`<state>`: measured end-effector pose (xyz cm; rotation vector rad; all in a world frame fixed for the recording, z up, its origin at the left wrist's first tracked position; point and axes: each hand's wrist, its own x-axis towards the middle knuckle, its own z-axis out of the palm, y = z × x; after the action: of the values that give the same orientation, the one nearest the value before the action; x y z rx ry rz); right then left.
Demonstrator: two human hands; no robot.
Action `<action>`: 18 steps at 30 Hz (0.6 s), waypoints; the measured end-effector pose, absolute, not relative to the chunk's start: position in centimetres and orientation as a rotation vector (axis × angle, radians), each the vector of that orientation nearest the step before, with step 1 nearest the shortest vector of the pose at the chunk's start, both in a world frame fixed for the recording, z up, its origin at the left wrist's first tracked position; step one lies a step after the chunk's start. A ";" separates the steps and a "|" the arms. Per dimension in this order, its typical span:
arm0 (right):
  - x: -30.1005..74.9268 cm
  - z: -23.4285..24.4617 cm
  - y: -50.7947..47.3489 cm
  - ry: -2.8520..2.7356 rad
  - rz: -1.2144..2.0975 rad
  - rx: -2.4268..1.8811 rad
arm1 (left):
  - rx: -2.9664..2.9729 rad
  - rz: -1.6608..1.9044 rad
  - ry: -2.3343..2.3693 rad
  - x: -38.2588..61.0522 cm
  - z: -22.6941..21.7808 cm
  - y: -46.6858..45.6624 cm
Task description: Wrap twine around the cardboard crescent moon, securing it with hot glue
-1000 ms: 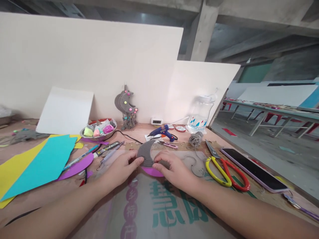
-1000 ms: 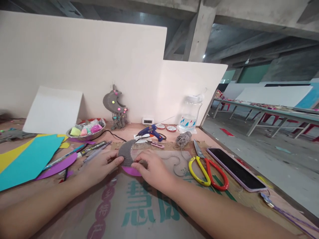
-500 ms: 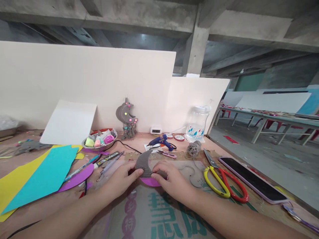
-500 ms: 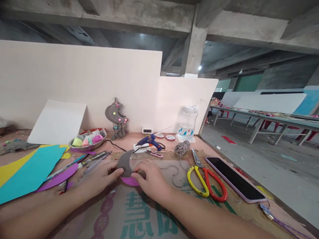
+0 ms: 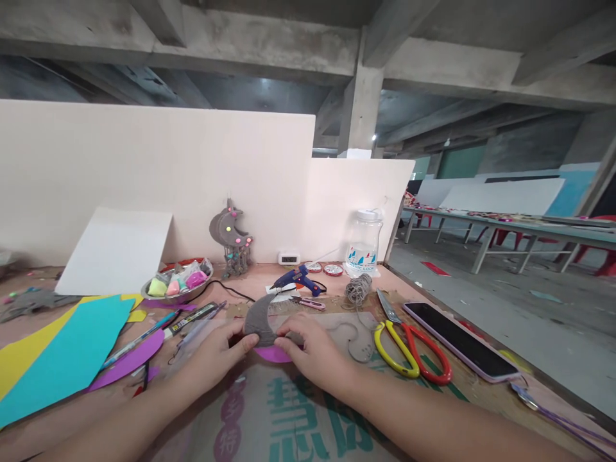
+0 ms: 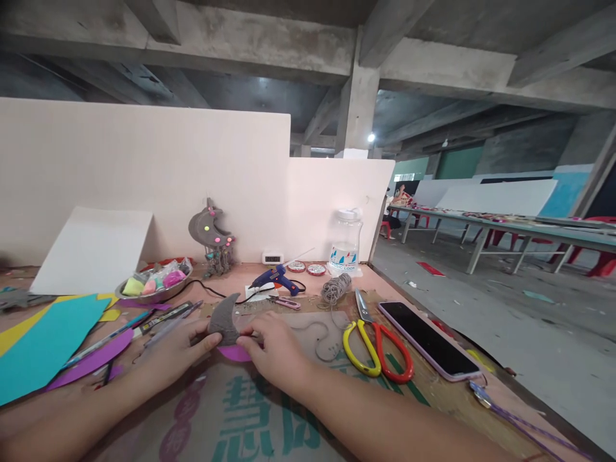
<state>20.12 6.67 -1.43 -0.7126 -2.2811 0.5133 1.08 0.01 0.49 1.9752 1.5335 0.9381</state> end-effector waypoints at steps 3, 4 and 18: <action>20.1 -1.5 6.8 -2.290 0.511 -0.685 | 1.967 0.958 1.530 1.2 0.6 -0.1; 20.1 -1.5 6.8 -2.292 0.511 -0.678 | 1.965 0.957 1.529 1.2 0.6 -0.1; 20.2 -1.2 6.9 -2.313 0.577 -0.699 | 1.926 0.938 1.600 0.5 0.0 0.3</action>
<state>20.15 6.91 -1.16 -0.6991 -2.3131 0.5772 0.54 0.31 0.04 1.9263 1.5999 0.9379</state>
